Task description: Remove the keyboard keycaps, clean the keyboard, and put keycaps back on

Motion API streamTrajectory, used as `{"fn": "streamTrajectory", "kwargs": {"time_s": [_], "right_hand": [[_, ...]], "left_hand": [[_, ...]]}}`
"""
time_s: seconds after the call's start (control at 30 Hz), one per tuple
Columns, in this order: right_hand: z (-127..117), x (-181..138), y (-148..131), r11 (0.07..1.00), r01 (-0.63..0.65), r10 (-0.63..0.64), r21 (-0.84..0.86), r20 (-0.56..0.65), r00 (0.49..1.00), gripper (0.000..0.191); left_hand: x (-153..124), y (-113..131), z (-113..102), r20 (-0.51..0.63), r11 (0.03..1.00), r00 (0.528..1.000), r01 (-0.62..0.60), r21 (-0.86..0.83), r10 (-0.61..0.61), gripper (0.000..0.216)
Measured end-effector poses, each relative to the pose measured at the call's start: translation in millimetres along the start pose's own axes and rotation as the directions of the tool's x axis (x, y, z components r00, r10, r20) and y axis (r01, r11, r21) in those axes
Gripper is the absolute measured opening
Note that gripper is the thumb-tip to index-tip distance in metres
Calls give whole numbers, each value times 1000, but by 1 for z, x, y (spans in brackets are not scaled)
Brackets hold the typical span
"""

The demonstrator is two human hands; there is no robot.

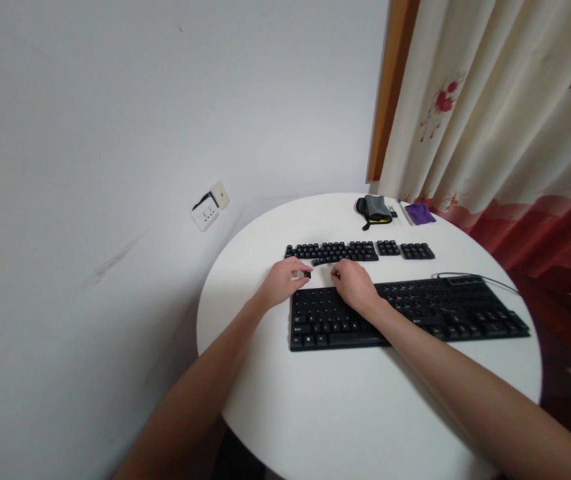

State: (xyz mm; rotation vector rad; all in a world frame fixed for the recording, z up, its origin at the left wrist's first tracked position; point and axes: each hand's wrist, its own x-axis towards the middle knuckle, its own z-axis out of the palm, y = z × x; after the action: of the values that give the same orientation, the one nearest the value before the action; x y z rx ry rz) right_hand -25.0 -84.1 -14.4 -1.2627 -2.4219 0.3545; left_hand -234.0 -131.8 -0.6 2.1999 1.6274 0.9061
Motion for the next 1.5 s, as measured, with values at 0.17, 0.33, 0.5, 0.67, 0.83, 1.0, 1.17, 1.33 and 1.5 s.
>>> {"fn": "streamTrajectory", "kwargs": {"time_s": [0.17, 0.33, 0.5, 0.67, 0.83, 1.0, 1.17, 1.33, 1.5], "right_hand": [[-2, 1, 7, 998, -64, 64, 7, -12, 998, 20], [-15, -4, 6, 991, 20, -10, 129, -80, 997, 19], [-38, -20, 1, 952, 87, -45, 295, -149, 988, 13], [-44, -33, -1, 918, 91, -39, 387, -139, 990, 17], [-40, -36, -4, 914, 54, -12, 402, -105, 994, 25], [-44, -37, -6, 886, 17, 13, 464, -63, 998, 19], [-49, -36, -8, 885, 8, -27, 466, 35, 999, 9], [-50, -38, -8, 877, -12, -38, 481, 94, 995, 14], [-49, -39, -5, 881, -40, -50, 471, 178, 983, 15]], "left_hand": [[-2, 11, -8, -64, 997, 995, -73, 33, 75, 31], [-5, 16, -15, 61, 994, 992, -106, -28, 108, 21], [-10, 24, -20, 420, 959, 884, -92, -269, 203, 20], [-11, 34, -16, 512, 926, 809, -102, -363, 289, 18], [-11, 36, -12, 535, 925, 785, -123, -360, 312, 19], [-12, 36, -12, 534, 933, 785, -151, -328, 315, 21], [-12, 36, -14, 536, 928, 769, -205, -310, 348, 20], [-12, 37, -12, 499, 914, 783, -214, -345, 372, 19], [-12, 37, -9, 478, 909, 797, -204, -364, 370, 16]]}}
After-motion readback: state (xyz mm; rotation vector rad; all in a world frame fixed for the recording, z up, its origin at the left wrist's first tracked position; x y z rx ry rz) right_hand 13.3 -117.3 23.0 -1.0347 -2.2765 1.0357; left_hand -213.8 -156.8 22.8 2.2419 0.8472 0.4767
